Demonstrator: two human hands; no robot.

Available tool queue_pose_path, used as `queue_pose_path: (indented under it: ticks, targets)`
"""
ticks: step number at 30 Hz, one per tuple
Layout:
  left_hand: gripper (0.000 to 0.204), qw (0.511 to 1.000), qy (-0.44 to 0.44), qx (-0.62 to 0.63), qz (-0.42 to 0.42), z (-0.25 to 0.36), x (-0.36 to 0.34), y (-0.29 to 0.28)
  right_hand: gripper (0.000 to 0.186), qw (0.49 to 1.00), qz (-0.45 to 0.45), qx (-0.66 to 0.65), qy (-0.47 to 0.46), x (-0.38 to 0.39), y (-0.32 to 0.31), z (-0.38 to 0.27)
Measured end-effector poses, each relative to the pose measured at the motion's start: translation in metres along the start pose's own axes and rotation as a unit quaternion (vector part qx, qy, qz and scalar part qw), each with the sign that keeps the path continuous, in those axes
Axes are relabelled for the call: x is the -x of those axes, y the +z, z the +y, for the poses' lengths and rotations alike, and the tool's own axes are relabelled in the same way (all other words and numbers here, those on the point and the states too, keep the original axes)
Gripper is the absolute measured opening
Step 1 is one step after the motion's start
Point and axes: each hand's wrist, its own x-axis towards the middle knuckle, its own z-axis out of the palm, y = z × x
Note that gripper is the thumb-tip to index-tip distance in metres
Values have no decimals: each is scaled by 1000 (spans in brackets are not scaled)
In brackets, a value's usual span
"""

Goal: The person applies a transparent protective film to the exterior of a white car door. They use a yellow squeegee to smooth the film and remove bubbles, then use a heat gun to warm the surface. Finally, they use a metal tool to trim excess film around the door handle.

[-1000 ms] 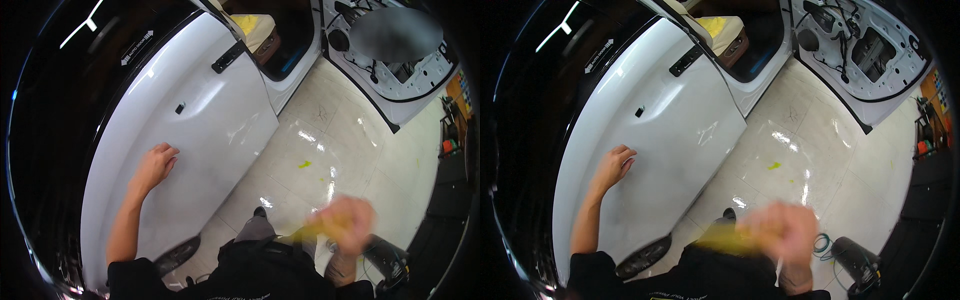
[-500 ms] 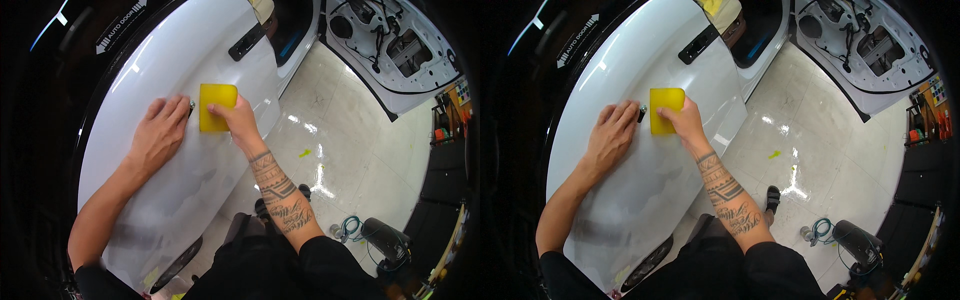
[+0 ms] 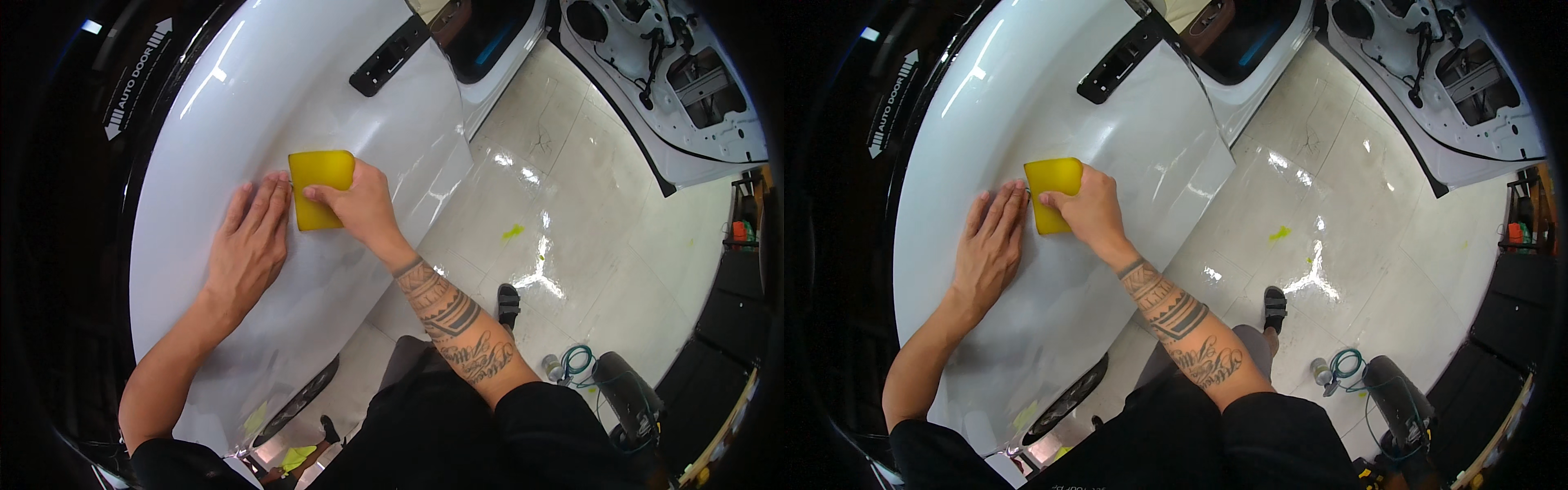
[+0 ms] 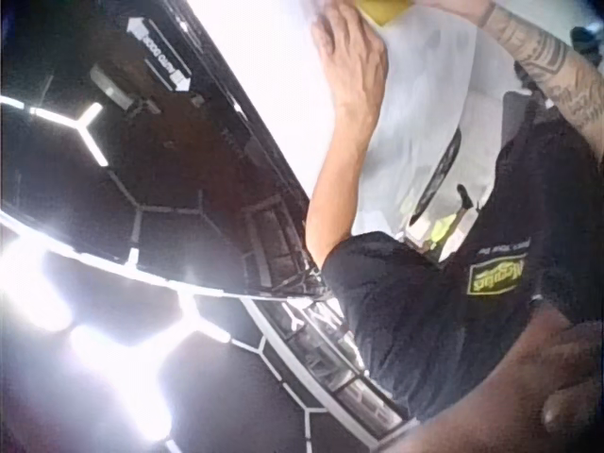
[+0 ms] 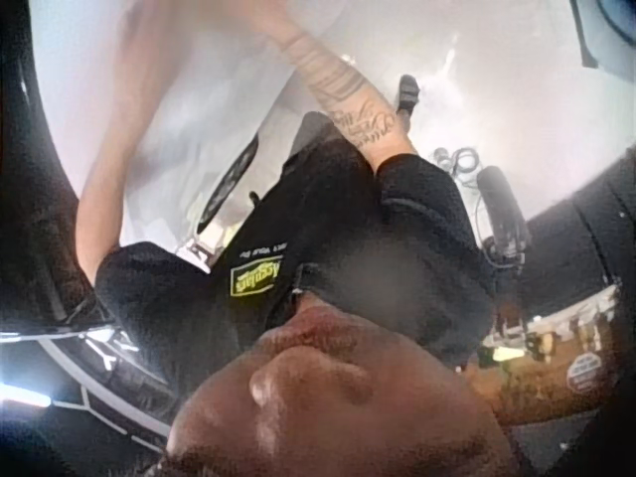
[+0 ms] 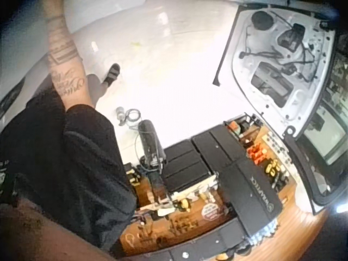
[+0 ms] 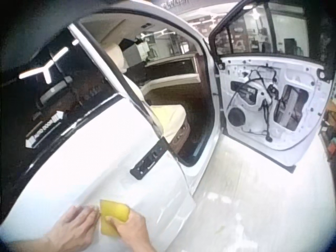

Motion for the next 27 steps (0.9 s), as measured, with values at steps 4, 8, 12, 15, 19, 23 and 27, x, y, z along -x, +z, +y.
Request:
queue_pose_path:
  ticks: [4,8,12,15,19,23,27]
  targets:
    - [54,998,15,59,22,-1,-6,0,29,998,35,44,-39,0,2,2]
    - [53,995,35,80,43,2,-9,5,29,996,67,-9,-54,4,9,0]
    - [50,994,69,74,50,-3,-15,10,29,995,83,17,-53,1,10,0]
    - [49,992,81,71,69,-2,-17,10,29,992,85,64,-70,-3,5,0]
    - [51,996,73,31,47,7,-18,7,29,991,82,81,-68,-8,1,-1]
    - [52,999,34,-13,17,28,-20,13,28,989,80,107,-67,-12,1,-1]
    - [57,999,-14,6,-35,46,-31,9,27,983,76,137,-93,-18,-6,2]
